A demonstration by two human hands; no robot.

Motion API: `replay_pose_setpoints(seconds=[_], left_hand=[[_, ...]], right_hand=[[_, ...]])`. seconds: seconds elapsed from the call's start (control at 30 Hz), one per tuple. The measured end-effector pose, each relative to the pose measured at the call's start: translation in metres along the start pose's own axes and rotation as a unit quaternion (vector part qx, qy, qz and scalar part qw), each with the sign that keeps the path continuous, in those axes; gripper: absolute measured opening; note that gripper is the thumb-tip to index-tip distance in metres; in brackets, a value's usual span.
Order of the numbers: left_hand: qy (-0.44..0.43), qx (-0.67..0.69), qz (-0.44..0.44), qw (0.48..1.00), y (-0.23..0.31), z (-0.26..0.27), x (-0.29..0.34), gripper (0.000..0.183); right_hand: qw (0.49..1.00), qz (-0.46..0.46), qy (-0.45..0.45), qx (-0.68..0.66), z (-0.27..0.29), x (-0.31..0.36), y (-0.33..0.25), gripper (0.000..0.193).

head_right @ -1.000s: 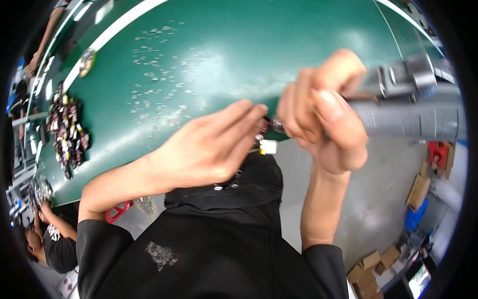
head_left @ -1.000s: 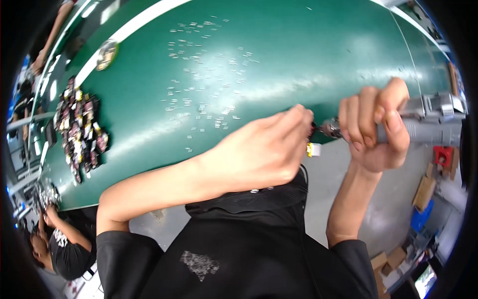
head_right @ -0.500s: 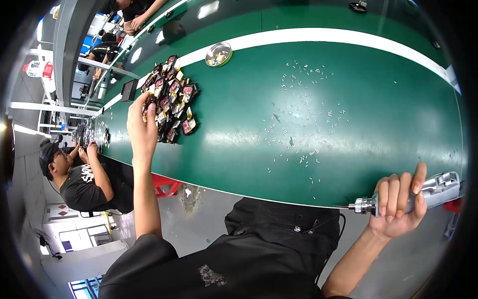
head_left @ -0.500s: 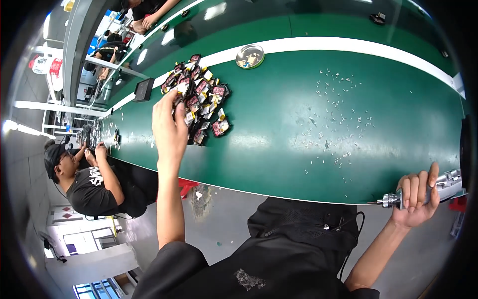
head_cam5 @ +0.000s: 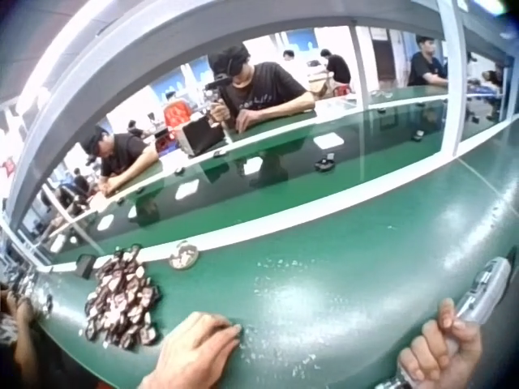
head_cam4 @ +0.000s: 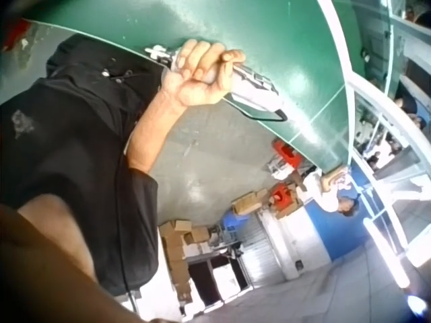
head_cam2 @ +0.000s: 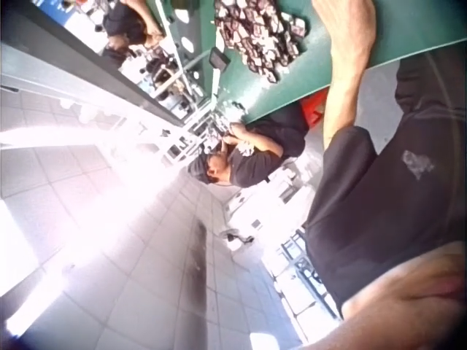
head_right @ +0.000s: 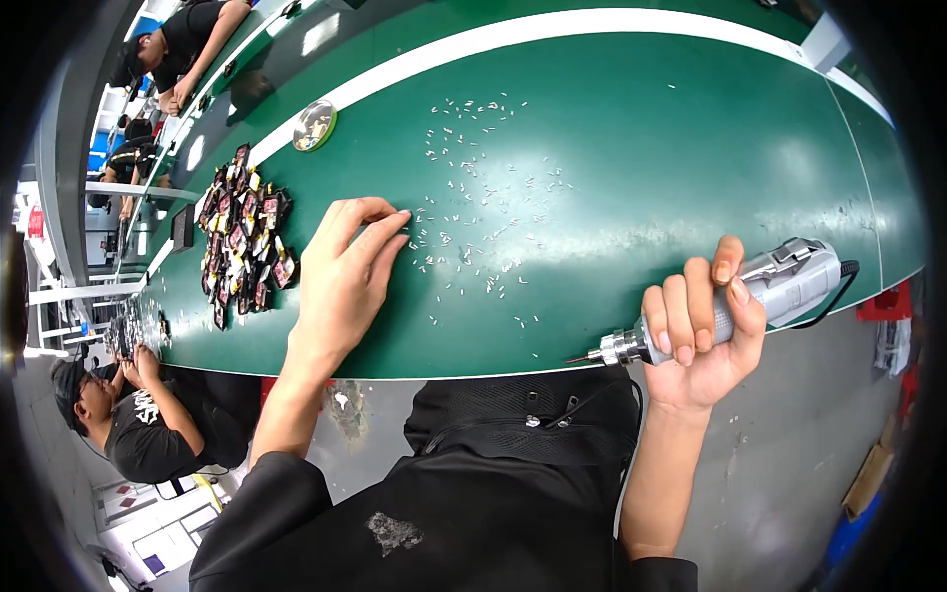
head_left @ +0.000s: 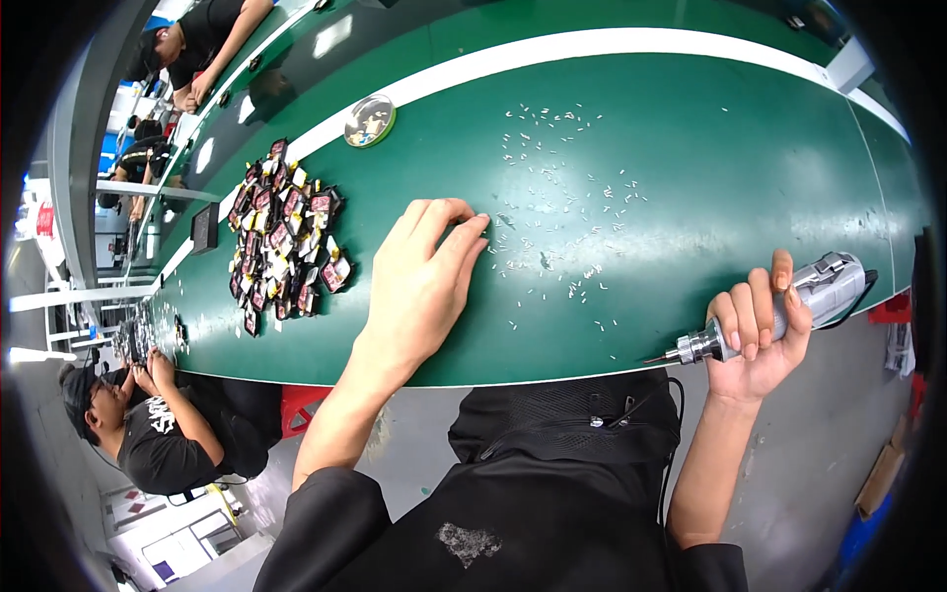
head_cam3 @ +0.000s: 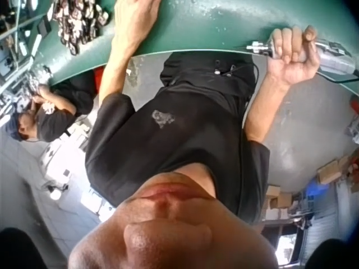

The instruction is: Using an electric screwdriver to fasten screws into small electronic components on a factory assembly line.

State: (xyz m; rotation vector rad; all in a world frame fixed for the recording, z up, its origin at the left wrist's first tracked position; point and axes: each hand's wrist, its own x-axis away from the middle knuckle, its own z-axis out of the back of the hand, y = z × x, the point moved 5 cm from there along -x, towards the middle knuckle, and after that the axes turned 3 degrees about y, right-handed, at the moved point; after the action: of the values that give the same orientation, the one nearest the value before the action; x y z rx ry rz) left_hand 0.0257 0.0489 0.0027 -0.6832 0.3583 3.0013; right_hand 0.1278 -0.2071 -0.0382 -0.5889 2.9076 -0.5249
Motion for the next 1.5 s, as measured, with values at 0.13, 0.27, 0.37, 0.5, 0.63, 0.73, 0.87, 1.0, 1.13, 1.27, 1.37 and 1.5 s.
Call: replay_pose_setpoints(seconds=[0.13,0.27,0.37,0.5,0.63,0.73,0.87,1.0,1.13,1.27,1.37,1.5], left_hand=[[-0.006,-0.055,-0.089,0.994,0.000,-0.006,-0.003,0.022],[0.000,-0.026,-0.094,0.995,0.000,-0.008,-0.010,0.021],[0.010,0.046,0.054,0.997,-0.010,-0.003,-0.001,0.008],[0.046,0.145,0.113,0.982,0.006,0.004,0.020,0.005],[0.081,0.246,0.114,0.959,0.041,-0.002,0.024,0.010],[0.084,0.391,0.125,0.908,0.067,-0.010,0.029,0.014],[0.102,0.515,0.143,0.839,0.087,-0.022,0.035,0.010],[0.058,0.638,0.199,0.742,0.095,-0.032,0.039,0.006],[0.044,0.686,0.204,0.697,0.103,-0.037,0.039,0.011],[0.035,0.710,0.219,0.669,0.107,-0.040,0.041,0.012],[0.023,0.724,0.239,0.647,0.107,-0.043,0.043,0.012],[0.023,0.680,0.207,0.703,0.106,-0.040,0.041,0.009]], right_hand=[[1.000,0.005,-0.003,-0.009,0.001,0.001,-0.001,0.008],[1.000,0.008,-0.005,-0.016,0.004,0.004,-0.006,0.008],[1.000,0.008,-0.009,-0.018,0.005,0.006,-0.008,0.009],[0.999,0.027,-0.006,-0.026,0.007,0.004,-0.006,0.011],[0.999,0.031,0.015,-0.005,0.004,0.007,-0.003,0.012],[0.999,0.033,0.029,0.004,-0.006,0.010,-0.005,0.014],[0.998,0.039,-0.027,-0.032,-0.039,0.017,-0.008,0.010],[0.997,0.076,-0.014,-0.024,-0.060,0.022,-0.006,0.013],[0.995,0.093,-0.014,-0.021,-0.063,0.024,-0.005,0.014],[0.995,0.097,-0.013,0.005,-0.062,0.024,-0.003,0.014],[0.995,0.099,-0.023,0.025,-0.061,0.026,-0.002,0.015],[0.992,0.104,-0.039,0.052,-0.061,0.028,-0.005,0.015]])
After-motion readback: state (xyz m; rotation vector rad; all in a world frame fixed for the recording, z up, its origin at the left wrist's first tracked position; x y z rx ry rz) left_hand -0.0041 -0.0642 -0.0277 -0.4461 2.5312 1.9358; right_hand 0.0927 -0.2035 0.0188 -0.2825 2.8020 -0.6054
